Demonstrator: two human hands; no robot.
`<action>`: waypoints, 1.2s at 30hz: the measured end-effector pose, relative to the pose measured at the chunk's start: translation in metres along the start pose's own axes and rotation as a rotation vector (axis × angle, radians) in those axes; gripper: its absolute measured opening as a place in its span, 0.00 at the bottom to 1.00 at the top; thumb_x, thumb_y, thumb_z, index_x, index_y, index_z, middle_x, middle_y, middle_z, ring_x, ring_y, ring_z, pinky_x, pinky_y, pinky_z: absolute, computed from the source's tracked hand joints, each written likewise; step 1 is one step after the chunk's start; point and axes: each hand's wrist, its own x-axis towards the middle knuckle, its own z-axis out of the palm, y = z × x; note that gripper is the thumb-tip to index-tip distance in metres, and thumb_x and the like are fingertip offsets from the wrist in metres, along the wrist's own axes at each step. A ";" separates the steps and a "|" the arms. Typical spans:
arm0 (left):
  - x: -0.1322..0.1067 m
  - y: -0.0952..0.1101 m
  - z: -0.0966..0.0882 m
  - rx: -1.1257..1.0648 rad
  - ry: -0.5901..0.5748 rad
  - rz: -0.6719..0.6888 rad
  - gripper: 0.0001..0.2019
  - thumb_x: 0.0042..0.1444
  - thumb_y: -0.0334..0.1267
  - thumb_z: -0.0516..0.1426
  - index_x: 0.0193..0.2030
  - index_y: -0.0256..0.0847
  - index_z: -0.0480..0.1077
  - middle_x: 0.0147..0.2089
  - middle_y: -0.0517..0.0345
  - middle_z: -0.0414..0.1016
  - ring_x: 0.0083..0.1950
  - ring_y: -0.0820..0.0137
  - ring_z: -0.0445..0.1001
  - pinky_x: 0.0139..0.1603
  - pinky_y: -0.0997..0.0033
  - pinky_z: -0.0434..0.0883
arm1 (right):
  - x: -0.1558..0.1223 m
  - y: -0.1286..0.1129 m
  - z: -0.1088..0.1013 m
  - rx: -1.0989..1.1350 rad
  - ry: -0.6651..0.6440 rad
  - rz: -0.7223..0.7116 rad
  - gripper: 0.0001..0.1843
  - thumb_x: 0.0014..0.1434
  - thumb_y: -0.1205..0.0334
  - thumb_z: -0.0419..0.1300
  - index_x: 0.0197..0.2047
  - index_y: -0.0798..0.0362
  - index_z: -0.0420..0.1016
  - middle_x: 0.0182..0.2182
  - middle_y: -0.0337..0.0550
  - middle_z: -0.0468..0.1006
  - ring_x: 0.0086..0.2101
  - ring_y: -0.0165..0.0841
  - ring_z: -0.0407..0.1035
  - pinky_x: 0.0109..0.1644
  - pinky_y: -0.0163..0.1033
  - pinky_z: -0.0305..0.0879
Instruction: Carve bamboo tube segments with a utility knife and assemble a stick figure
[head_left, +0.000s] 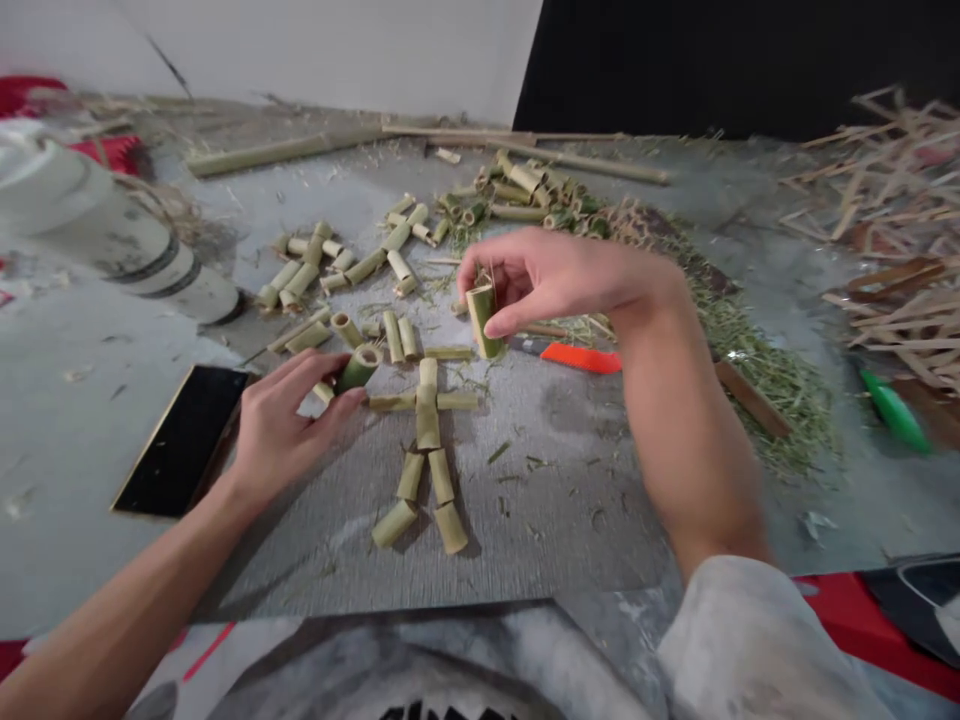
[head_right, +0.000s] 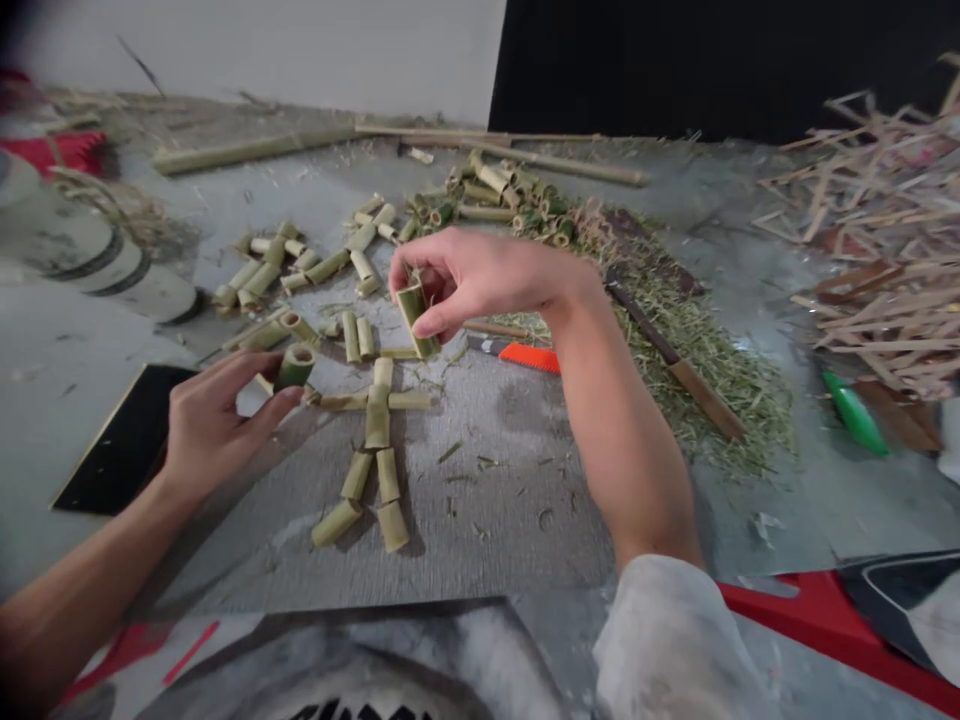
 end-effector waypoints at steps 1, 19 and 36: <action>0.001 0.000 0.000 -0.022 0.000 -0.018 0.10 0.70 0.43 0.67 0.52 0.41 0.80 0.41 0.56 0.84 0.41 0.66 0.81 0.46 0.67 0.77 | 0.003 -0.001 0.004 -0.019 -0.024 0.038 0.21 0.61 0.61 0.80 0.53 0.50 0.79 0.35 0.34 0.84 0.37 0.33 0.84 0.37 0.33 0.79; 0.005 -0.001 0.000 -0.085 0.018 0.002 0.10 0.69 0.47 0.67 0.51 0.48 0.82 0.38 0.55 0.81 0.38 0.63 0.78 0.42 0.60 0.76 | 0.056 -0.003 0.086 -0.205 -0.164 0.469 0.19 0.74 0.52 0.70 0.32 0.50 0.76 0.27 0.39 0.86 0.29 0.35 0.84 0.33 0.36 0.78; 0.004 0.000 -0.003 -0.064 -0.049 -0.024 0.13 0.73 0.53 0.64 0.53 0.49 0.80 0.40 0.58 0.79 0.40 0.66 0.76 0.45 0.60 0.74 | 0.060 0.012 0.096 -0.127 -0.197 0.431 0.20 0.77 0.55 0.65 0.31 0.48 0.68 0.21 0.36 0.81 0.22 0.32 0.79 0.26 0.34 0.75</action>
